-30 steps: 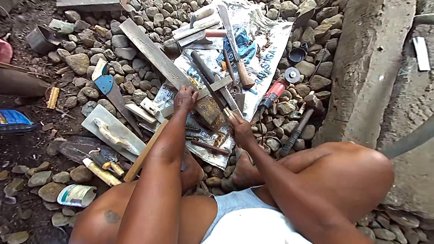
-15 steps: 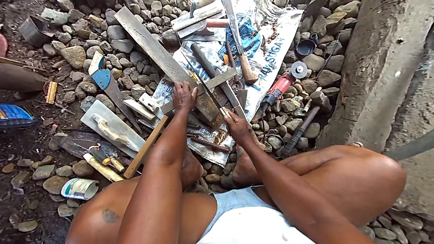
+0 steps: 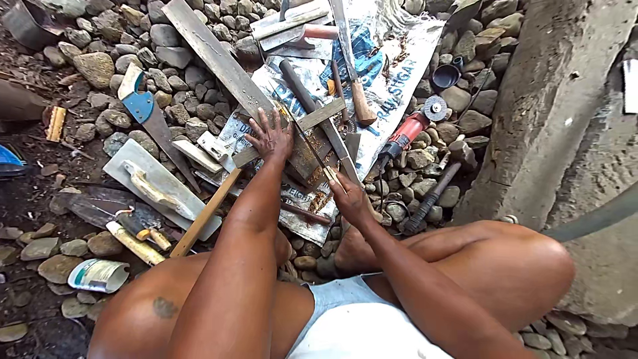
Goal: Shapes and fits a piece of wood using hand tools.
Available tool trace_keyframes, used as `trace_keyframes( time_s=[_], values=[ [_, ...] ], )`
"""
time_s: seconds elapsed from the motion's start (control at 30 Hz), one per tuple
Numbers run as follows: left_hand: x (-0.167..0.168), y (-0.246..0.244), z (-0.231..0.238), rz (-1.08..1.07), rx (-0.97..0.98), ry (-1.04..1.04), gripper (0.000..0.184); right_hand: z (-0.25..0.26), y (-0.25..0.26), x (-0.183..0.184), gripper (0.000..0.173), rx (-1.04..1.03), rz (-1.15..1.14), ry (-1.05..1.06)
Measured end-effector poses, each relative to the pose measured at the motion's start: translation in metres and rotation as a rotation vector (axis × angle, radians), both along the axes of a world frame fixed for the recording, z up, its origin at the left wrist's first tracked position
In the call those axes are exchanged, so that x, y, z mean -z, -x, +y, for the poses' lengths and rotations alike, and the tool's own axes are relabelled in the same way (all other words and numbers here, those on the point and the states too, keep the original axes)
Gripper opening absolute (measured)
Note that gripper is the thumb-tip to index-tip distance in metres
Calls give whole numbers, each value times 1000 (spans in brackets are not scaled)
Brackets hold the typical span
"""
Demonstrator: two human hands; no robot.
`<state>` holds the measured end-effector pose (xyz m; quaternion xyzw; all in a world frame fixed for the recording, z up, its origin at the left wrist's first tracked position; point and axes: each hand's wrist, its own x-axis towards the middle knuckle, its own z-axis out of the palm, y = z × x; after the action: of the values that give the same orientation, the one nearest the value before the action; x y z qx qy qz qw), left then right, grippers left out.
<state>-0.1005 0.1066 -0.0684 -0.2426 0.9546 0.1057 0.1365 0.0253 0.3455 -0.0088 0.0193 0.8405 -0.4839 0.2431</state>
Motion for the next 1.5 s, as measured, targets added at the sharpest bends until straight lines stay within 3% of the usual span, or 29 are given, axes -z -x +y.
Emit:
trace_keyframes(
  time_s=[0.17, 0.43, 0.73, 1.0, 1.17, 1.3, 1.5],
  values=[
    [-1, 1, 4, -18, 61, 27, 67, 13, -15, -10, 50, 10, -47, -7],
    [-1, 3, 3, -37, 40, 17, 68, -35, 47, -9, 51, 6, -76, -21],
    [-2, 3, 5, -56, 53, 19, 66, 28, -24, -14, 50, -10, -13, -39],
    [0, 3, 3, -38, 75, -1, 66, -45, 66, -13, 53, -43, -25, -61],
    [-7, 4, 5, -61, 37, -11, 66, 2, 17, -7, 51, -75, 0, -71],
    [1, 4, 3, -37, 63, 9, 69, 47, -30, -30, 49, -18, -38, -35],
    [2, 3, 2, -30, 86, 12, 69, -28, 52, -10, 50, -65, -30, -67]
  ],
)
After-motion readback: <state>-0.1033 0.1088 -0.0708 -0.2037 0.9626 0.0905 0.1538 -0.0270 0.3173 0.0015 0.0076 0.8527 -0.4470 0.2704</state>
